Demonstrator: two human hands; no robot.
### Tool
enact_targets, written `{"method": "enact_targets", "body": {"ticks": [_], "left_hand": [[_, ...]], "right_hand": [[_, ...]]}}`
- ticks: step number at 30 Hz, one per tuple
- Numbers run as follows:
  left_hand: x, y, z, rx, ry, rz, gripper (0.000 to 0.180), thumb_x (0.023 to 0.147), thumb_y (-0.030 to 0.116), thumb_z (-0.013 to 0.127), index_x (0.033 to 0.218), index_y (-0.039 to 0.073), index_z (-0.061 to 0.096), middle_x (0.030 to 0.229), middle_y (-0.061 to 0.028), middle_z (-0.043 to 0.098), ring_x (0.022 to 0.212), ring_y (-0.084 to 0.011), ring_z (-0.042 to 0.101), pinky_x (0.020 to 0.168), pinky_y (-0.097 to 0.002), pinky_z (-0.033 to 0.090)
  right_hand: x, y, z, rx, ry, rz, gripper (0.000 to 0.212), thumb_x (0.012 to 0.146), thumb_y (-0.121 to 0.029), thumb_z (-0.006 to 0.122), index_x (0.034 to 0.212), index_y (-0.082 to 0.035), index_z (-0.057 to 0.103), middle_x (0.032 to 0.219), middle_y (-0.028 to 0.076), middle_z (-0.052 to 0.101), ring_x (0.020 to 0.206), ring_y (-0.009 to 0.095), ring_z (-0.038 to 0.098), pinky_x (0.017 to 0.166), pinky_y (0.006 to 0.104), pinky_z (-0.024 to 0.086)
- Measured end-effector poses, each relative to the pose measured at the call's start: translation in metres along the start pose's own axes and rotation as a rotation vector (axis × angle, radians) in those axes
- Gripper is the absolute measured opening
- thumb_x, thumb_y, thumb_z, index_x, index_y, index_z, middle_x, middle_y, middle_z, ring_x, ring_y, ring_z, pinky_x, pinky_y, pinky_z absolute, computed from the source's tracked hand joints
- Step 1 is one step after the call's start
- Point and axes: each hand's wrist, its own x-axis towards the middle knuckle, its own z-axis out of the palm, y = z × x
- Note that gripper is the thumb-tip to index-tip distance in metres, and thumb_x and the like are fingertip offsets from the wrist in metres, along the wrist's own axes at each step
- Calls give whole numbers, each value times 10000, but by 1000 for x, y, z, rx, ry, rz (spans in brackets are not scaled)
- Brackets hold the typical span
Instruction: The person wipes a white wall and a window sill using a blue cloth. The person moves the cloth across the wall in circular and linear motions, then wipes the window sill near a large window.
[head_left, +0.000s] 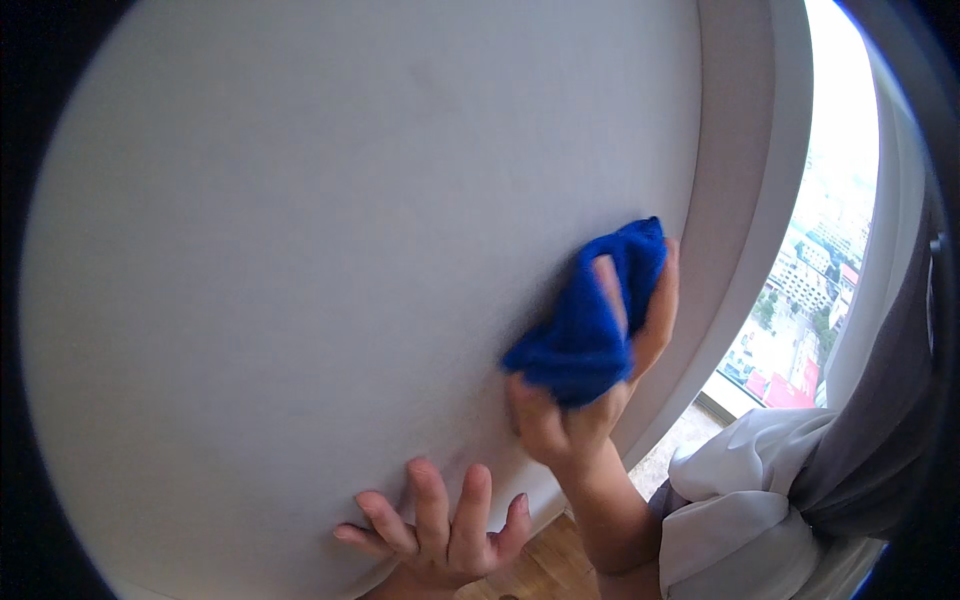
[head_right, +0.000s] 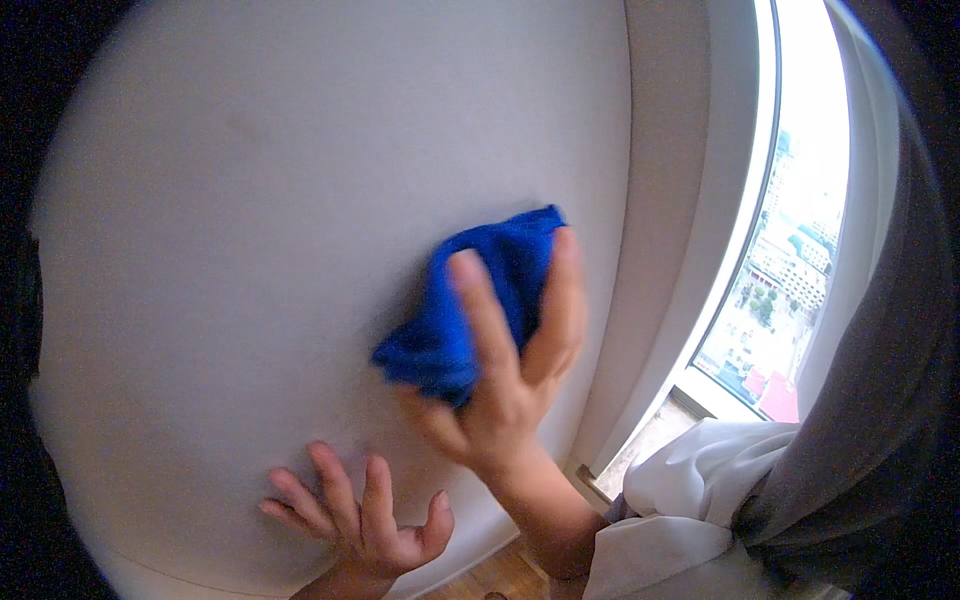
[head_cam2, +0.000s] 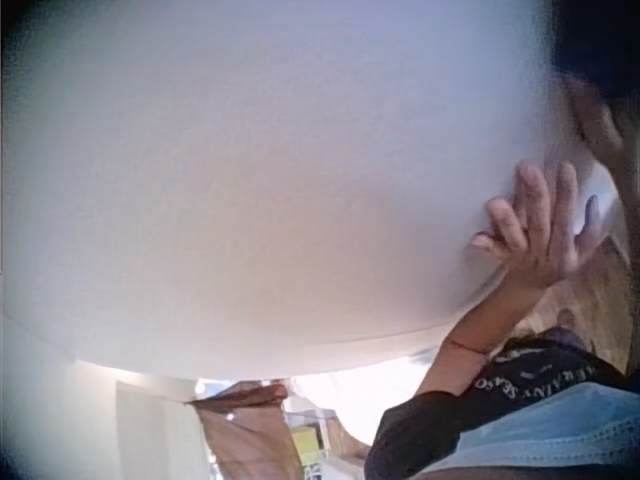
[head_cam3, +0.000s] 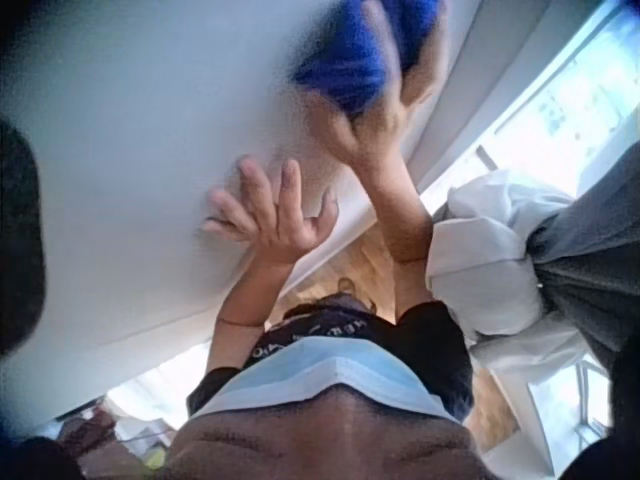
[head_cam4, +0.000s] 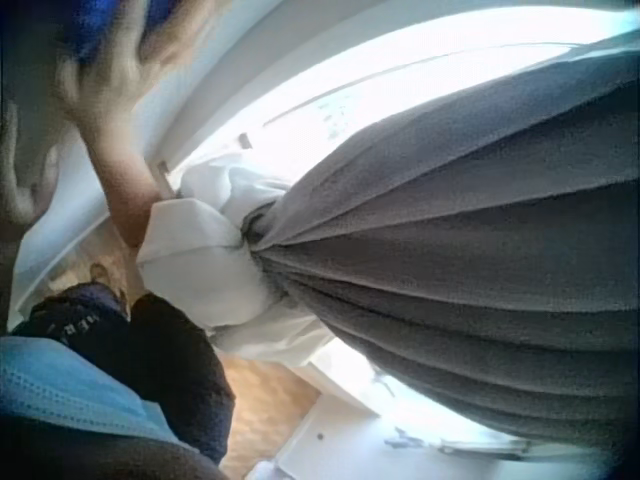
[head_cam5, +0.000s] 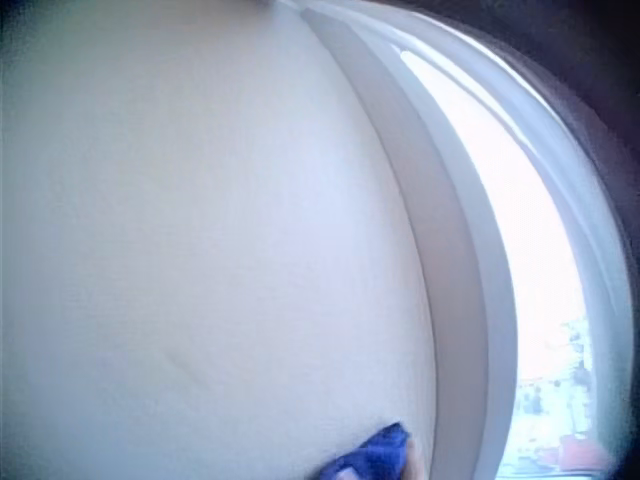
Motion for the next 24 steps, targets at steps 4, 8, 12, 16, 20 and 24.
{"method": "enact_targets", "body": {"ticks": [4, 8, 12, 16, 20, 24], "left_hand": [[2, 1, -4, 9, -32, 1, 787, 876, 533, 547, 1506, 92, 379, 1589, -304, 222, 1477, -553, -3, 1115, -694, -111], [2, -1, -4, -33, -45, 10, 792, 877, 534, 551, 1504, 82, 379, 1594, -311, 197, 1475, -554, -30, 1112, -690, -123], [-3, 0, -12, -102, -102, 18, 819, 874, 542, 557, 1513, 68, 360, 1595, -326, 166, 1475, -550, -65, 1109, -684, -136], [-18, 6, -12, -114, -207, 31, 861, 869, 545, 575, 1529, 53, 324, 1602, -330, 122, 1472, -545, -100, 1108, -672, -153], [-23, 12, -11, -141, -230, 80, 890, 873, 553, 588, 1540, 41, 296, 1608, -328, 90, 1467, -540, -139, 1109, -659, -166], [-37, 19, -6, -291, -191, 19, 784, 922, 532, 552, 1517, 62, 356, 1605, -269, 196, 1497, -485, -77, 1142, -614, -151]], "right_hand": [[-15, 6, -14, 19, -5, 175, 730, 751, -357, 748, 1398, -77, 559, 1547, 351, 227, 1430, 505, 254, 1149, 535, 232], [-43, -18, -24, -99, -109, 123, 662, 787, -400, 737, 1366, -113, 594, 1540, 350, 249, 1406, 514, 292, 1132, 579, 251], [-69, -19, -30, -106, -129, 37, 586, 800, -427, 724, 1307, -149, 630, 1527, 346, 266, 1385, 530, 321, 1117, 609, 281], [-54, -5, -36, -10, -100, 169, 643, 775, -247, 695, 1365, -29, 567, 1555, 354, 180, 1416, 525, 276, 1146, 546, 246], [-65, 2, -35, 6, -30, 258, 664, 753, -221, 696, 1375, -31, 560, 1559, 352, 173, 1424, 521, 264, 1151, 542, 228], [-90, -29, -41, -71, -129, 186, 607, 796, -384, 733, 1333, -134, 603, 1547, 332, 221, 1410, 527, 275, 1135, 635, 225]]}}
